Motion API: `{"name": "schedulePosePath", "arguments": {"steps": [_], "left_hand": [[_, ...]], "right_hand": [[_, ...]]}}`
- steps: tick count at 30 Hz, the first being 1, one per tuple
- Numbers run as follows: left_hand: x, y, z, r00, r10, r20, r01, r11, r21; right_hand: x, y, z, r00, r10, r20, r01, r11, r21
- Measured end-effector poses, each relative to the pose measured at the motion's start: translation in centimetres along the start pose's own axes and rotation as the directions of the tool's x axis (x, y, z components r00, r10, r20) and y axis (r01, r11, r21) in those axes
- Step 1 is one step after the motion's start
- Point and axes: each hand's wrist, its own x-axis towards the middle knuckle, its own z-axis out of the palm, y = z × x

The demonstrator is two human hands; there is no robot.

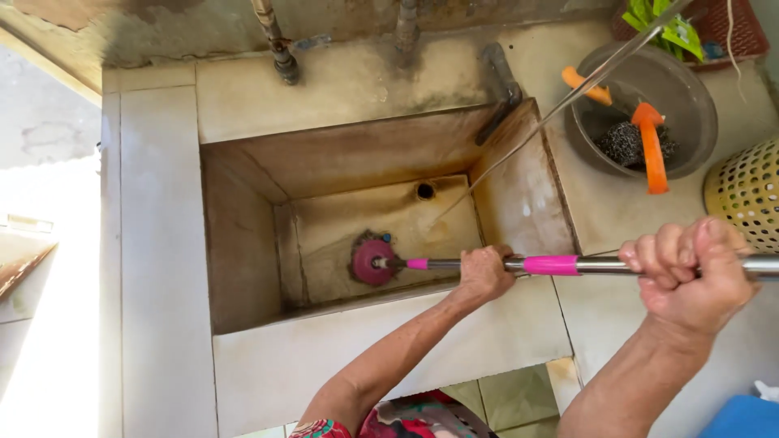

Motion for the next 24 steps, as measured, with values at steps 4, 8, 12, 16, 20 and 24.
{"name": "schedulePosePath", "arguments": {"steps": [4, 8, 12, 16, 20, 24], "left_hand": [[0.0, 1.7, 3.4, 0.998, 0.046, 0.053, -0.041, 0.996, -0.081], [0.9, 4.4, 3.6, 0.968, 0.248, -0.047, -0.253, 0.945, -0.21], [4.0, 3.5, 5.7, 0.912, 0.411, 0.006, -0.401, 0.893, -0.204], [5.5, 2.4, 5.9, 0.869, 0.44, 0.227, -0.428, 0.898, -0.103], [5.0, 0.4, 3.4, 0.895, 0.399, 0.202, -0.41, 0.912, 0.013], [3.8, -3.3, -2.1, 0.952, 0.297, 0.07, -0.303, 0.948, 0.096]], "right_hand": [[0.2, -3.0, 3.3, 0.995, -0.089, -0.038, 0.081, 0.982, -0.168], [-2.0, -3.2, 1.8, 0.96, -0.263, -0.094, 0.218, 0.915, -0.34], [-4.7, -1.2, 2.0, 0.907, -0.408, -0.099, 0.35, 0.864, -0.361], [-7.4, 2.1, -0.1, 0.85, -0.489, -0.194, 0.437, 0.862, -0.256], [-6.5, 3.0, 1.5, 0.865, -0.451, -0.219, 0.423, 0.891, -0.164], [-4.5, 5.5, 3.9, 0.908, -0.344, -0.24, 0.355, 0.935, 0.002]]}}
